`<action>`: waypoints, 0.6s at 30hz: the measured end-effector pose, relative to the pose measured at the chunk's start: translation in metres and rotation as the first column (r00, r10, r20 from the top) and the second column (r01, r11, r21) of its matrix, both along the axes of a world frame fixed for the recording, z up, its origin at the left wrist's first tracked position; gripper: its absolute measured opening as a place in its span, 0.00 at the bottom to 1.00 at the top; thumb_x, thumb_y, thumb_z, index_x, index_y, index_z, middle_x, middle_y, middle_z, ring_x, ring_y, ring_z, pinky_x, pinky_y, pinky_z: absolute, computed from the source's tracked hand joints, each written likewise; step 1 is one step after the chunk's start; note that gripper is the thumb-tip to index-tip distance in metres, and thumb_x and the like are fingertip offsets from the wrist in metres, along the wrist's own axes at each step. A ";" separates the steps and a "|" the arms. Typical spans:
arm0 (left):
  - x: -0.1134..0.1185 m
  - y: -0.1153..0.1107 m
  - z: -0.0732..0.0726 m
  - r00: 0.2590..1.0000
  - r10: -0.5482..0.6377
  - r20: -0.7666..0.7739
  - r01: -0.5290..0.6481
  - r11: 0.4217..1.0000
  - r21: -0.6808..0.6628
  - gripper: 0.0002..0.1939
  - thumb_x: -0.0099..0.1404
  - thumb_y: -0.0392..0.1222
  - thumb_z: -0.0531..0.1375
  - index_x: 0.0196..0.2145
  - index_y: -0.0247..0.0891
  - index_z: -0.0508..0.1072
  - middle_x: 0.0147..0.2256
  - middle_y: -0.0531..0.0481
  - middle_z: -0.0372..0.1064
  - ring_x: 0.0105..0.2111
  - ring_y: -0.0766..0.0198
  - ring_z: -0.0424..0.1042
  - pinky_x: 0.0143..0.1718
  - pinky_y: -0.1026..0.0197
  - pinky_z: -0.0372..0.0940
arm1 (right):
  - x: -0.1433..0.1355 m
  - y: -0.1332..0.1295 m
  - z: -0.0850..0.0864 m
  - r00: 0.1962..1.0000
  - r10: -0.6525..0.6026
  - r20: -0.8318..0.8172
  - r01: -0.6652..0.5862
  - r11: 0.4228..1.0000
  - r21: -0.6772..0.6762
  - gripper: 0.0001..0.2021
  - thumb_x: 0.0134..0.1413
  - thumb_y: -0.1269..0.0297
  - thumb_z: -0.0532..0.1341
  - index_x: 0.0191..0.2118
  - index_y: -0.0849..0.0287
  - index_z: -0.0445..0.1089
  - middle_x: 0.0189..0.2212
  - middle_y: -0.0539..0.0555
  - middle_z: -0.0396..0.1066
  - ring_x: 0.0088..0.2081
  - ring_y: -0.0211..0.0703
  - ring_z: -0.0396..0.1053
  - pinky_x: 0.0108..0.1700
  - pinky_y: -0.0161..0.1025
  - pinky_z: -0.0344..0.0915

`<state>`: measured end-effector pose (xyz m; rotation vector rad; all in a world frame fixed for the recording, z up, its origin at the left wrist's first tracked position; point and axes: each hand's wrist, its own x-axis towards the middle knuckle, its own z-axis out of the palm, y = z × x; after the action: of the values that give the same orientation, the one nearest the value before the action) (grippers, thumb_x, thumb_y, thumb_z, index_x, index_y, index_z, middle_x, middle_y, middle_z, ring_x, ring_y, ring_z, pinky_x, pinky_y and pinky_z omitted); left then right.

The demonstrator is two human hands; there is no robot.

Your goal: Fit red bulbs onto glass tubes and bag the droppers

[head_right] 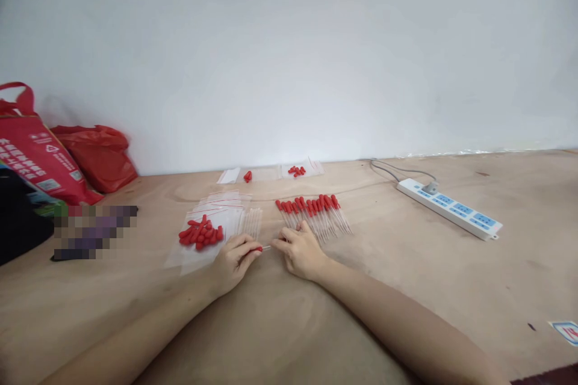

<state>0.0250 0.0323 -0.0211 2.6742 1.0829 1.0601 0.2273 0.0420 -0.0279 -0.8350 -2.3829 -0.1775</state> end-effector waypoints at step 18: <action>0.003 -0.004 0.003 0.987 -0.107 -0.117 0.123 0.982 0.146 0.08 0.63 0.34 0.48 0.32 0.36 0.66 0.27 0.50 0.64 0.29 0.66 0.63 0.41 0.57 0.55 | -0.013 -0.014 0.008 1.000 -0.014 0.014 0.018 0.949 -0.314 0.11 0.54 0.72 0.49 0.33 0.59 0.68 0.27 0.51 0.66 0.28 0.35 0.57 0.36 0.37 0.45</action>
<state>0.0280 0.0283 -0.0178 2.9063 0.8824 1.0274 0.2145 0.0278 -0.0196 -0.9994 -2.4522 0.1991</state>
